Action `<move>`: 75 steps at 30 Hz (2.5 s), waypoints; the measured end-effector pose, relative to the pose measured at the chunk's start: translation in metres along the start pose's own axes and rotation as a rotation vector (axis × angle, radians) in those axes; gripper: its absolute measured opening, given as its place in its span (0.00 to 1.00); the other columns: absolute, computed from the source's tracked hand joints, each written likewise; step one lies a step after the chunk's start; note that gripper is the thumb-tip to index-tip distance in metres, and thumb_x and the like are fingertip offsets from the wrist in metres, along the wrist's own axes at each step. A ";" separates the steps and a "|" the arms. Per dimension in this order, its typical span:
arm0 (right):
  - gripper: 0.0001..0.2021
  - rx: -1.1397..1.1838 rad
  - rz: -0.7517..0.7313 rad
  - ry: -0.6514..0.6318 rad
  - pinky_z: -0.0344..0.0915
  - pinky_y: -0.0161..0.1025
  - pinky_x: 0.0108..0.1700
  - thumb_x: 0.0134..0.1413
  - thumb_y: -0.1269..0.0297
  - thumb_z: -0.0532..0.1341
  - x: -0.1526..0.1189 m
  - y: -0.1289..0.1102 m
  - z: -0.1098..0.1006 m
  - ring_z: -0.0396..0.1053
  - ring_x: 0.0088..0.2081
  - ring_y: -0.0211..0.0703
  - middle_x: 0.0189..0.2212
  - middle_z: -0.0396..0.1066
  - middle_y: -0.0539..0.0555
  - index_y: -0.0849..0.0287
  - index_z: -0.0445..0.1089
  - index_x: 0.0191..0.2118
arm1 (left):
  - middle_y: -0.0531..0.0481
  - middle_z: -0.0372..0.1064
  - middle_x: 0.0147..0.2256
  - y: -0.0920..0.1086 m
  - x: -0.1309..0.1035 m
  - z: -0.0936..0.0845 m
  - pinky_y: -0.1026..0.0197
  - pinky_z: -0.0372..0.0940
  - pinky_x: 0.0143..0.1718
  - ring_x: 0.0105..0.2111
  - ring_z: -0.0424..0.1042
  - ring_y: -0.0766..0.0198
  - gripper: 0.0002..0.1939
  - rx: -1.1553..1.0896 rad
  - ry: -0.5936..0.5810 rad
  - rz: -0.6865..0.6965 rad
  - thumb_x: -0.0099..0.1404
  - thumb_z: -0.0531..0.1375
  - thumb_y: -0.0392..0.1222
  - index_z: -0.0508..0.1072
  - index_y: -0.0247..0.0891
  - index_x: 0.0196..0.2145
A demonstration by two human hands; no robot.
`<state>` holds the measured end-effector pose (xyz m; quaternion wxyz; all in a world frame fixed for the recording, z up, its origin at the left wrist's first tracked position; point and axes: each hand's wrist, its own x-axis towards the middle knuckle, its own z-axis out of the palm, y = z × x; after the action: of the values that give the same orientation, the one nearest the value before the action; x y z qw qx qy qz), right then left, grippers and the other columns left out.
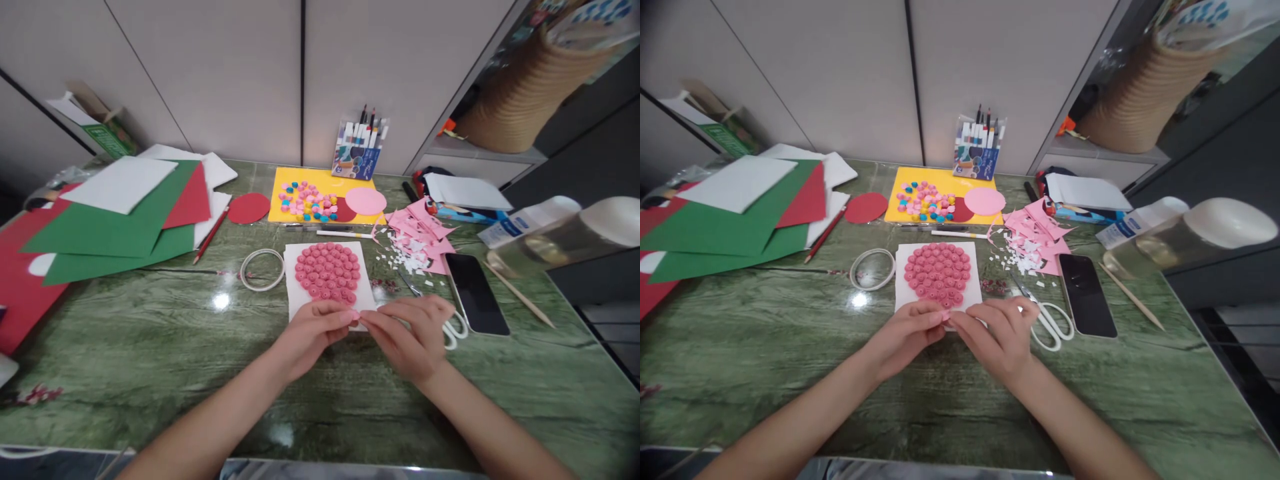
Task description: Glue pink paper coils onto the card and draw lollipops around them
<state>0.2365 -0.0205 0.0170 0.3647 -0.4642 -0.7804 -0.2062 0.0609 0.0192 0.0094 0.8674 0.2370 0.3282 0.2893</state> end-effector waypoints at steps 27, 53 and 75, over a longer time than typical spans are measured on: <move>0.08 0.519 0.895 -0.887 0.51 0.31 0.21 0.49 0.68 0.54 0.014 -0.005 0.022 0.61 0.15 0.34 0.15 0.67 0.46 0.57 0.66 0.22 | 0.46 0.67 0.35 0.017 -0.014 -0.005 0.55 0.64 0.36 0.35 0.67 0.57 0.14 2.022 0.246 0.514 0.61 0.51 0.29 0.73 0.39 0.38; 0.08 0.421 0.848 -0.871 0.51 0.33 0.25 0.50 0.68 0.56 0.007 -0.005 0.030 0.60 0.19 0.34 0.16 0.66 0.46 0.58 0.68 0.23 | 0.45 0.68 0.36 0.010 -0.014 -0.001 0.51 0.67 0.34 0.35 0.67 0.54 0.13 2.249 0.085 0.420 0.61 0.53 0.29 0.71 0.36 0.42; 0.11 0.375 0.853 -0.920 0.50 0.34 0.26 0.55 0.59 0.54 0.002 -0.006 0.033 0.65 0.22 0.37 0.20 0.71 0.48 0.55 0.68 0.27 | 0.46 0.66 0.38 0.009 -0.011 -0.002 0.53 0.66 0.35 0.36 0.65 0.56 0.16 2.257 0.060 0.417 0.62 0.52 0.31 0.68 0.39 0.48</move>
<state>0.2181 -0.0008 -0.0025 0.1179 -0.7024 -0.6269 0.3158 0.0494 0.0189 0.0190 0.0876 0.9223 0.3754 -0.0262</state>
